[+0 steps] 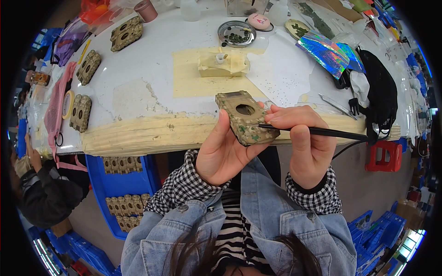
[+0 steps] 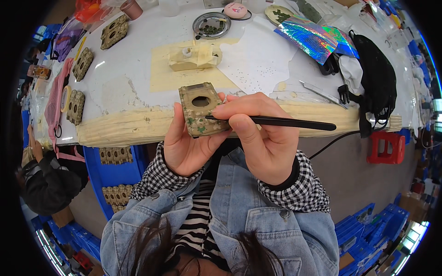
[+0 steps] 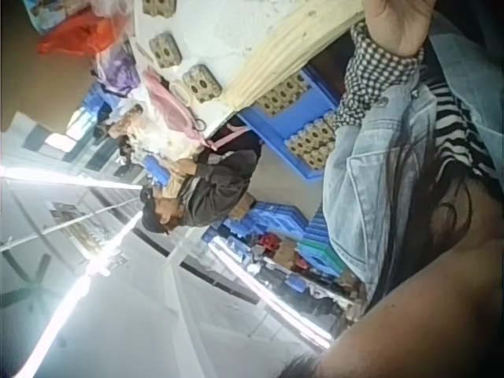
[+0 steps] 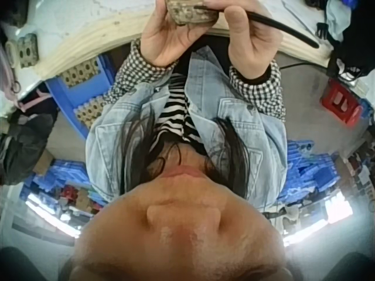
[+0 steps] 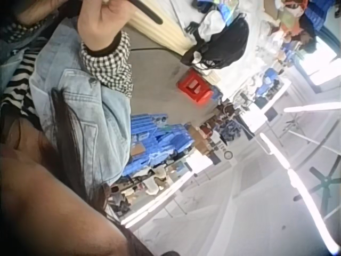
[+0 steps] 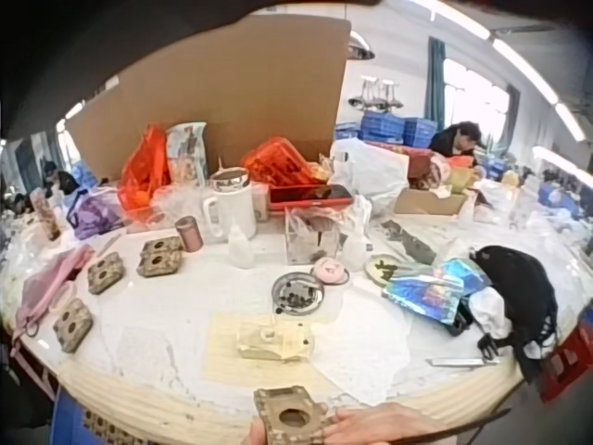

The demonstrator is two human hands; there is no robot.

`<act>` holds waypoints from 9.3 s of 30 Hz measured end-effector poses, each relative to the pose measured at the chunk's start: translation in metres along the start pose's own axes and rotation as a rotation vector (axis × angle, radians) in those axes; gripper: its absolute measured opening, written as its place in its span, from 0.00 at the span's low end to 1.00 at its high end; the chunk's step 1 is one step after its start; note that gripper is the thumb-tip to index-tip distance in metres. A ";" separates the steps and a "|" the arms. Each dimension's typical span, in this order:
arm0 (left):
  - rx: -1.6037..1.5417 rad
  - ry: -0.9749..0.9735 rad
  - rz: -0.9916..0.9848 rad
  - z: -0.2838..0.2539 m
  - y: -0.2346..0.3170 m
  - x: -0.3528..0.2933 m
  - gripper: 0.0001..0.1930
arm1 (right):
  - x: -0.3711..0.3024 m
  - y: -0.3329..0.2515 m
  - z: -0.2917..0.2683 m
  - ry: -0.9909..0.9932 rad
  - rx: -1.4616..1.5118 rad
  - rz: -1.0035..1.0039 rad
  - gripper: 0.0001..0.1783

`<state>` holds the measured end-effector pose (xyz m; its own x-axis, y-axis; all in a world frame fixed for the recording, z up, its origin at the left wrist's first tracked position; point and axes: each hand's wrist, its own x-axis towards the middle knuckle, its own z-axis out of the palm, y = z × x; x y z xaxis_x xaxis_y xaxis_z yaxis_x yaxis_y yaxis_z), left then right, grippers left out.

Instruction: Assembling small plastic parts onto a toy tank body using tweezers in a factory setting.

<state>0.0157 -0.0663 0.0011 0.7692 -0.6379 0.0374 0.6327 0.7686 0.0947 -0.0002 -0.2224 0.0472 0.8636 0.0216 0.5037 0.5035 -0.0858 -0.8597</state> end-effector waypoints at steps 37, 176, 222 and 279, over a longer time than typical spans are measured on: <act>-0.256 -0.065 -0.104 0.001 -0.001 -0.001 0.28 | 0.003 -0.002 0.002 -0.028 -0.050 0.011 0.08; -0.048 -0.235 0.072 -0.023 0.083 -0.014 0.39 | 0.044 0.058 0.036 0.023 -0.363 0.326 0.08; 0.181 -0.195 0.117 -0.004 0.059 -0.012 0.45 | 0.046 0.003 0.012 -0.386 -0.845 -0.450 0.17; 0.136 -0.020 0.118 -0.005 0.068 -0.014 0.36 | 0.054 -0.004 0.056 -0.090 -0.192 -0.035 0.09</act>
<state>0.0486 -0.0055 0.0018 0.8345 -0.5458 0.0762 0.5193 0.8251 0.2225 0.0460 -0.1653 0.0728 0.8490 0.1161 0.5155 0.5264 -0.2718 -0.8056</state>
